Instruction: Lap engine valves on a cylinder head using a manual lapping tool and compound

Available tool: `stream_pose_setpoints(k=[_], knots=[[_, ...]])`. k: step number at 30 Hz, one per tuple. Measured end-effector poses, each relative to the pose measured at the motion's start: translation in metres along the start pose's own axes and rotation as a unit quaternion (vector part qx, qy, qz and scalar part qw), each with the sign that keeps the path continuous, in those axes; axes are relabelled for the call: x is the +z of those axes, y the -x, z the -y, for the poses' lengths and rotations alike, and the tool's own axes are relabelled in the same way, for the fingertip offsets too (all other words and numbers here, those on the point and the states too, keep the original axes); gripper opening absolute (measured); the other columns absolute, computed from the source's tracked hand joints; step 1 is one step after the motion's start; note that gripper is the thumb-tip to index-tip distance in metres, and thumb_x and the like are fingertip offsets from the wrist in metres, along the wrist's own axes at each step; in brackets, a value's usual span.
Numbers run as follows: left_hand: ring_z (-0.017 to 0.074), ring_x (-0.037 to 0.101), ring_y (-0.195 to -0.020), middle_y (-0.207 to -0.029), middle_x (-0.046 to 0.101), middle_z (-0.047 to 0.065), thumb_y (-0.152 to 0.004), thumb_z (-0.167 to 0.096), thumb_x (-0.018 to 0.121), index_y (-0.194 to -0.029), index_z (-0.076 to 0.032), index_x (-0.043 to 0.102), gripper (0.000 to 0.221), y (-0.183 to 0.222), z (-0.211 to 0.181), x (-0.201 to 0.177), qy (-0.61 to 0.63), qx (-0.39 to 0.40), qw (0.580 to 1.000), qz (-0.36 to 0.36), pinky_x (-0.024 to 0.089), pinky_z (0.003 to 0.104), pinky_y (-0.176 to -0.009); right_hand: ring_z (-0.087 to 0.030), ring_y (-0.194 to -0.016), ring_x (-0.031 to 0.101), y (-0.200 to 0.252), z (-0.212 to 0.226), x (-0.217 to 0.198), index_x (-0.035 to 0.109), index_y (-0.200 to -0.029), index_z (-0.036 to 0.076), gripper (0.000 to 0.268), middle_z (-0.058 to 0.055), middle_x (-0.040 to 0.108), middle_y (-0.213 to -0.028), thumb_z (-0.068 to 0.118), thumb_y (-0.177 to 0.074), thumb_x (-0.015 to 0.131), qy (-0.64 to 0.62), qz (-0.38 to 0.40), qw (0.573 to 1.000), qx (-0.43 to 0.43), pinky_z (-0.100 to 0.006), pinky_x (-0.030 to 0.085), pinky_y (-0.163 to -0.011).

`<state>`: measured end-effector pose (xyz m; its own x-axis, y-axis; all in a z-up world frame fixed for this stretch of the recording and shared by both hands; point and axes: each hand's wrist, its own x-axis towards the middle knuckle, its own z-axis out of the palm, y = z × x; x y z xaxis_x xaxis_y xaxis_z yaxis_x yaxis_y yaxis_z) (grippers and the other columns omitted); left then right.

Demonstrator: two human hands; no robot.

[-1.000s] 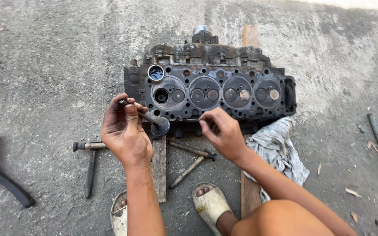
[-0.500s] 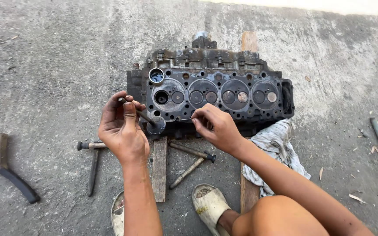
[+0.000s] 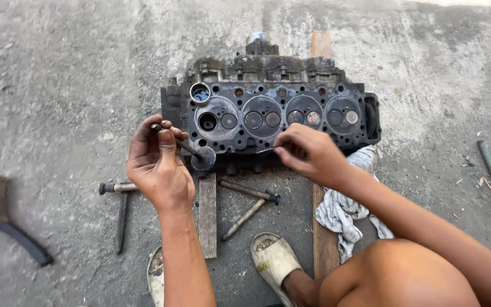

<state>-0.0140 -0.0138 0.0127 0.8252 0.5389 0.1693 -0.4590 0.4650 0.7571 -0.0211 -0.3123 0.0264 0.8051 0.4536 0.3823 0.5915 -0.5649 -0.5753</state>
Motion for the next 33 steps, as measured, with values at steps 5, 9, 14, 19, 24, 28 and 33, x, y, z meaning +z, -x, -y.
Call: stream_pose_setpoints(k=[5,9,14,19,24,28,33], knots=[[0.0208,0.076,-0.093,-0.110,0.076,0.016,-0.113,0.002,0.072,-0.132,0.000,0.074,0.018,-0.006,-0.012,0.002,0.008,0.006,1.000,0.020,0.074,0.040,-0.089,-0.041,-0.091,0.075,-0.005,0.075,-0.075,0.075,-0.113,0.004,0.009,-0.017,0.075,-0.099,0.010,-0.106,0.078,0.045,0.019,0.999,0.009,-0.049,0.061,-0.081],[0.0206,0.076,-0.095,-0.113,0.075,0.015,-0.116,0.003,0.069,-0.134,-0.003,0.073,0.019,-0.010,-0.020,0.013,0.030,0.015,0.999,0.035,0.075,0.039,-0.091,-0.037,-0.085,0.074,0.000,0.086,-0.100,0.075,-0.111,0.003,0.007,-0.014,0.075,-0.095,0.006,-0.105,0.079,0.081,0.035,0.996,-0.003,-0.045,0.061,-0.078],[0.0223,0.074,-0.093,-0.112,0.073,0.015,-0.117,0.004,0.068,-0.134,-0.002,0.072,0.018,0.005,-0.023,0.021,0.029,0.005,0.998,0.060,0.073,0.040,-0.089,-0.041,-0.088,0.075,0.014,0.099,-0.086,0.074,-0.112,0.006,0.009,-0.014,0.073,-0.096,0.010,-0.105,0.079,0.066,0.032,0.997,-0.008,-0.049,0.061,-0.080],[0.0193,0.076,-0.092,-0.110,0.075,0.013,-0.112,0.001,0.074,-0.132,-0.001,0.073,0.020,0.021,-0.015,0.021,0.030,-0.017,0.998,0.050,0.074,0.038,-0.088,-0.038,-0.091,0.076,0.033,0.072,-0.033,0.074,-0.114,0.011,0.012,-0.011,0.073,-0.098,0.018,-0.107,0.078,0.048,0.033,0.998,0.001,-0.046,0.062,-0.080],[0.0230,0.077,-0.090,-0.108,0.075,0.018,-0.111,0.004,0.073,-0.131,0.004,0.072,0.021,0.012,-0.005,0.026,0.042,-0.020,0.998,0.048,0.075,0.042,-0.086,-0.030,-0.081,0.076,0.005,0.055,0.005,0.074,-0.118,0.015,0.011,-0.005,0.071,-0.093,0.018,-0.107,0.074,0.017,-0.010,1.000,0.004,-0.041,0.061,-0.070],[0.0226,0.076,-0.090,-0.109,0.075,0.018,-0.111,0.003,0.072,-0.131,0.004,0.072,0.020,0.007,-0.004,0.021,0.026,-0.016,0.999,0.041,0.075,0.042,-0.086,-0.028,-0.077,0.076,-0.008,0.044,0.040,0.074,-0.117,0.016,0.011,-0.003,0.071,-0.090,0.020,-0.108,0.074,0.044,-0.035,0.998,-0.016,-0.039,0.062,-0.067],[0.0249,0.076,-0.091,-0.108,0.074,0.020,-0.111,0.004,0.071,-0.131,0.005,0.072,0.020,0.009,0.001,0.011,0.017,-0.020,0.999,0.024,0.075,0.044,-0.086,-0.020,-0.070,0.075,-0.008,0.043,0.065,0.074,-0.115,0.019,0.009,0.002,0.070,-0.086,0.019,-0.106,0.075,0.018,-0.052,0.998,0.005,-0.034,0.061,-0.062]])
